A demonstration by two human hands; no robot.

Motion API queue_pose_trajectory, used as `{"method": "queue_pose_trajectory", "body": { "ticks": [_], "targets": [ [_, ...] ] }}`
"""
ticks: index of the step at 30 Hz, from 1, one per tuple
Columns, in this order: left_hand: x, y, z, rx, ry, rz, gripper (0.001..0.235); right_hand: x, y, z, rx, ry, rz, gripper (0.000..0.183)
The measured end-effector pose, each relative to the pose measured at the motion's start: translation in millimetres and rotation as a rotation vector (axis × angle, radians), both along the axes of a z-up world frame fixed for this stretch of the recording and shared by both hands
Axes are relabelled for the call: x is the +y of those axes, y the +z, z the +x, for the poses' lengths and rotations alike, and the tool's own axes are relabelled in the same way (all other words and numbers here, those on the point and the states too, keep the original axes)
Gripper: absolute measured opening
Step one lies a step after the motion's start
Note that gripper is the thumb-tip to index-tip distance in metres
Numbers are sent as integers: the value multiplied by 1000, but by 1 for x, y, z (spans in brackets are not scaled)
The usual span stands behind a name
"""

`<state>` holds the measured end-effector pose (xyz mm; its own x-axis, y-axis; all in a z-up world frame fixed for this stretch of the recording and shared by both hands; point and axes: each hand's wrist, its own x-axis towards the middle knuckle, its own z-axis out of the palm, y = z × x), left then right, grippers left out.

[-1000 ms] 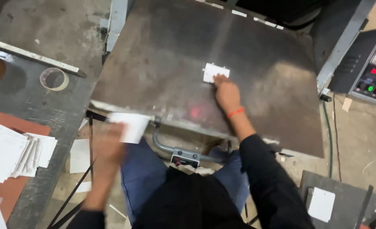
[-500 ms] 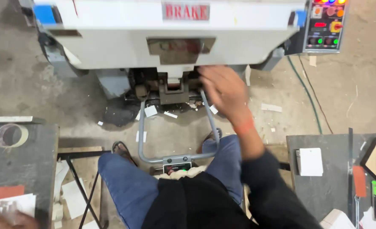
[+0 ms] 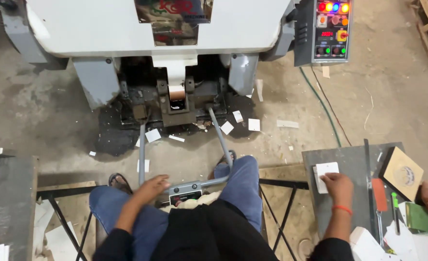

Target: Placing small cards into an industrial press machine and removing them after processing.

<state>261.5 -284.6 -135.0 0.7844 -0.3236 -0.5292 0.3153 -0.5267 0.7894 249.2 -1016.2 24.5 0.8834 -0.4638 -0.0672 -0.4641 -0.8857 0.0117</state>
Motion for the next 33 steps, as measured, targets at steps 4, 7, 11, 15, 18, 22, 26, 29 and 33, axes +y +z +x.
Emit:
{"method": "queue_pose_trajectory", "body": {
  "ticks": [4, 7, 11, 15, 18, 22, 26, 29, 33],
  "targets": [
    [-26, 5, -16, -133, 4, 34, 39, 10, 11, 7, -84, -32, 140, 55],
    [-23, 26, -24, -148, 12, 95, 32, 2, 2, 7, -49, 26, 10, 53],
    [-15, 52, -17, -347, 292, -36, 28, 4, 29, 7, -68, -166, 333, 36],
    [-19, 60, -6, -312, 362, -53, 26, 26, -1, -11, -139, 39, -90, 29],
    [-35, 105, 20, -399, 284, -109, 25, 43, 9, -9, -252, 77, -349, 18],
    [-54, 250, 81, -634, 5, -222, 33, 95, 96, 23, -383, 15, -241, 22],
    [-77, 295, 161, -1136, -106, -89, 30, 200, 159, 86, -902, 549, 82, 27],
    [-95, 263, 203, -980, -40, 43, 41, 301, 143, 132, -832, 798, 247, 47],
    [-109, 201, 164, -1012, -8, 696, 108, 409, 51, 171, -759, 989, 344, 57]
  ]
}}
